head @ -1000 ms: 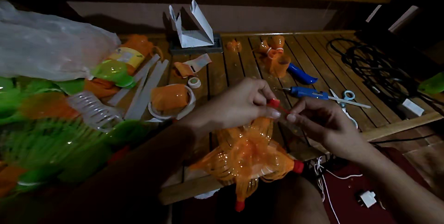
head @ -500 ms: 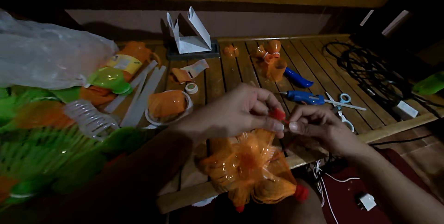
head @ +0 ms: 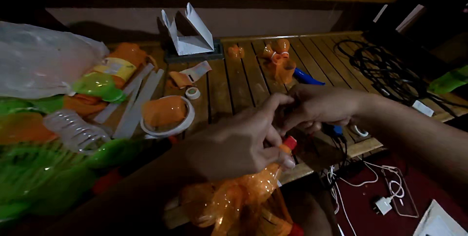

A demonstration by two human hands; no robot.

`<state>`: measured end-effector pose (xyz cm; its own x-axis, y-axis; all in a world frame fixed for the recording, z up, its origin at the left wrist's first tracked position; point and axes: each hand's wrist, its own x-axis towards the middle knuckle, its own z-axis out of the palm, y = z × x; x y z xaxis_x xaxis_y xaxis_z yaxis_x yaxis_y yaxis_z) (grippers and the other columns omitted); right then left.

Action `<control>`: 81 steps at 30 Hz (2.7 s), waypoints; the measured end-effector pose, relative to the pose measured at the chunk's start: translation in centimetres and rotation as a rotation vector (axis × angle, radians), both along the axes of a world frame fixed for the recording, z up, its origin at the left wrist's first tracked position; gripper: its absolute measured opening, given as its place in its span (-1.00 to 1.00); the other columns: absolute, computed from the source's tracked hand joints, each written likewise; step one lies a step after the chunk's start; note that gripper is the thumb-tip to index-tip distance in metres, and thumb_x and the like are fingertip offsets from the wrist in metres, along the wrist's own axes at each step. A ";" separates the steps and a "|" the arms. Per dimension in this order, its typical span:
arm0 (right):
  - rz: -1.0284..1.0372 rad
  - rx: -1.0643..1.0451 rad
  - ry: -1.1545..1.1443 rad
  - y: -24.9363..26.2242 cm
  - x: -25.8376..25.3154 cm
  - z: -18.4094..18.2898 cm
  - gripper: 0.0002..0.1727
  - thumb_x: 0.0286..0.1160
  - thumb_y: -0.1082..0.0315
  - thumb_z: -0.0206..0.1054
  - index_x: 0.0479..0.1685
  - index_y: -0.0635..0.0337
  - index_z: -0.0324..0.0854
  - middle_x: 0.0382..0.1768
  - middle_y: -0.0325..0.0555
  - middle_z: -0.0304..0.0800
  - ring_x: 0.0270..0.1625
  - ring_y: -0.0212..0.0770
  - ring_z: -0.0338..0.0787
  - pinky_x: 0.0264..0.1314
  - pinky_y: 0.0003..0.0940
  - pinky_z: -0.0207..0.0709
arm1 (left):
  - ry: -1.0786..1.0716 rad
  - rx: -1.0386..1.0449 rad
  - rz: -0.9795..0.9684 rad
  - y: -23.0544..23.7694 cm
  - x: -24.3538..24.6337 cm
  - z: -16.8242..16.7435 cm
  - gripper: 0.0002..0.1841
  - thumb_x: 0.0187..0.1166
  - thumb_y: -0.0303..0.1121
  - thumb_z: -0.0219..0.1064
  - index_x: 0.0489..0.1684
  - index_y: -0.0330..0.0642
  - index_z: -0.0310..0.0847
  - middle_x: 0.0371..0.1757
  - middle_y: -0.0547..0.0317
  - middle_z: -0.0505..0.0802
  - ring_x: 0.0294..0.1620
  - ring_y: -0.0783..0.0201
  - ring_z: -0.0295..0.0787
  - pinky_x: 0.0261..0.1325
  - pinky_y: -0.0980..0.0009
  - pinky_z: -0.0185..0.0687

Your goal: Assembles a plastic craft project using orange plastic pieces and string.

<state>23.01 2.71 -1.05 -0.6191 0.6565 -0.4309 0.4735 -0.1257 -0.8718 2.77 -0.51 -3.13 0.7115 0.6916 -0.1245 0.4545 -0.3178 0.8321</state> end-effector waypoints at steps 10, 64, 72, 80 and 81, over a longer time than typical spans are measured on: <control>-0.071 0.592 -0.005 -3.0 -0.6 -0.1 -0.83 0.46 0.49 0.46 -0.50 0.28 0.72 -0.70 -0.28 0.57 -0.68 -0.58 0.47 -0.65 -0.71 0.31 | 0.113 -0.043 0.146 0.5 0.1 -0.1 -0.46 0.42 -0.29 0.60 0.23 -0.15 0.35 -0.46 0.36 0.78 -0.44 0.60 0.75 -0.36 0.68 0.61; -0.366 0.727 0.564 -9.4 6.5 -7.7 -0.85 0.71 0.21 0.29 -0.04 0.02 0.73 -0.26 -0.58 0.81 -0.24 -0.72 0.73 -0.20 -0.75 0.63 | -0.440 0.592 0.161 0.8 -1.3 -0.6 -0.89 0.61 -0.18 0.36 -0.13 0.13 0.80 -0.15 0.58 0.91 -0.05 0.56 0.87 0.04 0.62 0.82; -0.663 1.094 -0.393 -9.2 12.2 -7.6 -0.65 0.69 0.28 0.21 0.23 0.33 0.71 0.03 0.11 0.86 0.09 -0.04 0.85 0.20 -0.03 0.70 | -0.272 0.902 0.085 1.6 -3.9 0.3 -0.82 0.68 -0.04 0.28 -0.10 0.22 0.78 -0.15 0.66 0.88 -0.13 0.74 0.78 -0.07 0.75 0.70; -0.638 0.818 -0.749 -6.7 10.7 -6.8 -0.65 0.70 0.33 0.23 0.12 0.52 0.67 -0.04 0.43 0.79 0.04 0.36 0.82 0.15 0.31 0.62 | -0.178 1.100 0.005 2.5 -5.0 1.2 -0.74 0.74 -0.10 0.17 -0.10 0.06 0.77 -0.21 0.52 0.85 -0.21 0.79 0.69 -0.17 0.79 0.57; -0.664 0.697 -0.833 -6.3 10.9 -6.5 -0.59 0.74 0.27 0.21 0.14 0.57 0.64 0.01 0.50 0.75 0.12 0.44 0.78 0.22 0.37 0.56 | -0.170 1.107 -0.002 2.4 -5.1 1.5 -0.75 0.73 -0.13 0.17 -0.11 0.03 0.77 -0.23 0.50 0.85 -0.23 0.79 0.68 -0.18 0.80 0.55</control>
